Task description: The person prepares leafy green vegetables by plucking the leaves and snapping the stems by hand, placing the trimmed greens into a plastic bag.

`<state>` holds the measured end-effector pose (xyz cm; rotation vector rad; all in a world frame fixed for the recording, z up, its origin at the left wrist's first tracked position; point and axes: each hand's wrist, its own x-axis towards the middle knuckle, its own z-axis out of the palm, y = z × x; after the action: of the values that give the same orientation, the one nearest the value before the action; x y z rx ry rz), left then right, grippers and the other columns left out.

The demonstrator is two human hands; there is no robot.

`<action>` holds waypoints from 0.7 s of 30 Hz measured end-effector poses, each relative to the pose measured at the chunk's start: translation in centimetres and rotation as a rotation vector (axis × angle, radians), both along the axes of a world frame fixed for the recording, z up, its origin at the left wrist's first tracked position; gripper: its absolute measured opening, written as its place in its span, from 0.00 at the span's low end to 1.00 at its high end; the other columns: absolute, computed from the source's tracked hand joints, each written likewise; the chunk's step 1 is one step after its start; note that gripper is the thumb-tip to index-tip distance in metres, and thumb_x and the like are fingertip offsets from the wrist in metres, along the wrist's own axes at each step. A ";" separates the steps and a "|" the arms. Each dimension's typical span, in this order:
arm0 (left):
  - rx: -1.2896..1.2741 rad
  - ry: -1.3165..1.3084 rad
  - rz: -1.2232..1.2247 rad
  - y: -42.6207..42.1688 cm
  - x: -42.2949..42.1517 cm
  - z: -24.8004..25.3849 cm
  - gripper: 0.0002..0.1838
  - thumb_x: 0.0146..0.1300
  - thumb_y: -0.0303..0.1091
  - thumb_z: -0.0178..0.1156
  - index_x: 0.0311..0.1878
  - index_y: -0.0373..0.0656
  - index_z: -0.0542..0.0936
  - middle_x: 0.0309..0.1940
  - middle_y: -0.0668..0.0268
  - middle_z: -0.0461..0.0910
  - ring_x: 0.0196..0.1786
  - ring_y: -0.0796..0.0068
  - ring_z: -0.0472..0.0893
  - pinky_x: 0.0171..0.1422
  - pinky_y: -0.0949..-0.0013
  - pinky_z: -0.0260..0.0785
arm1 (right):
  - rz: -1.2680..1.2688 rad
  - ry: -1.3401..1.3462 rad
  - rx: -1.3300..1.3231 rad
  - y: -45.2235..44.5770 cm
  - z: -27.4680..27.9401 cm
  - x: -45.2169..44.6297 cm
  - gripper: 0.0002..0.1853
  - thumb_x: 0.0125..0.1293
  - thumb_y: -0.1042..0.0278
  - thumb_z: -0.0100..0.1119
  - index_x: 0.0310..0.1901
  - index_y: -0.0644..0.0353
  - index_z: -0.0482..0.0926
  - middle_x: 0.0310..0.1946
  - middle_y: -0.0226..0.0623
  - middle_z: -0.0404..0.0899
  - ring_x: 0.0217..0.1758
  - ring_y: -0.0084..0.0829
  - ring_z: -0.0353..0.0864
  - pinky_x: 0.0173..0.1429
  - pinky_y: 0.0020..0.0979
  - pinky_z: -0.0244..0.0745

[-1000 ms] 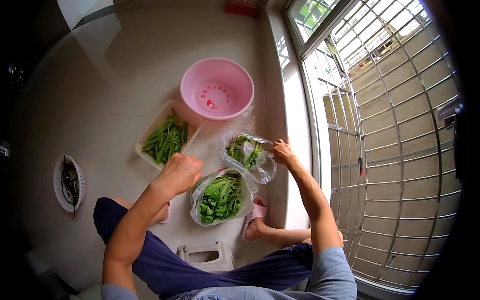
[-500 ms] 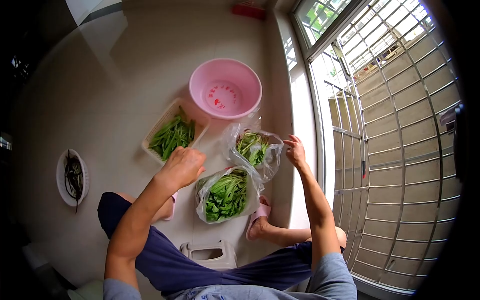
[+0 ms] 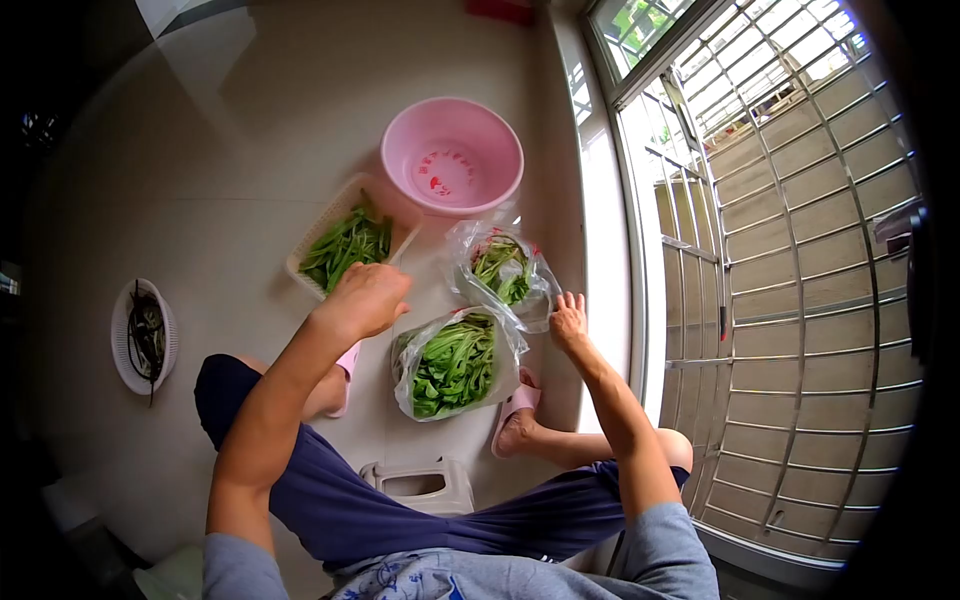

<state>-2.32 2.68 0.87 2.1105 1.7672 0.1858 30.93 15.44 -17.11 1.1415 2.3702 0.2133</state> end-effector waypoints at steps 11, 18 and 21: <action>-0.042 -0.009 0.018 0.2 0.0 0.0 0.11 0.46 0.35 0.58 0.26 0.35 0.75 0.26 0.51 0.74 0.34 0.55 0.75 0.40 0.61 0.67 | -0.136 -0.168 -0.325 -0.5 -1.3 -3.2 0.11 0.50 0.68 0.44 0.34 0.57 0.74 0.38 0.38 0.73 0.48 0.35 0.68 0.51 0.32 0.62; 0.015 -0.003 0.022 0.2 -0.4 -0.7 0.03 0.45 0.26 0.53 0.25 0.37 0.74 0.27 0.54 0.74 0.34 0.56 0.75 0.38 0.61 0.67 | -0.154 0.876 -0.138 -1.5 2.4 -4.3 0.12 0.46 0.79 0.46 0.33 0.61 0.76 0.32 0.44 0.75 0.37 0.39 0.74 0.42 0.33 0.69; 0.104 -0.032 0.001 0.3 -0.2 -0.5 0.02 0.45 0.25 0.52 0.24 0.38 0.72 0.26 0.56 0.73 0.33 0.57 0.73 0.39 0.63 0.65 | -0.367 1.029 -0.377 -4.2 3.8 -7.2 0.08 0.49 0.72 0.50 0.31 0.61 0.76 0.26 0.46 0.75 0.31 0.44 0.74 0.35 0.36 0.69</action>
<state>-2.50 2.93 0.38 2.1658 1.7757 0.3170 23.74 11.22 -13.28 1.6963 2.7069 -1.1514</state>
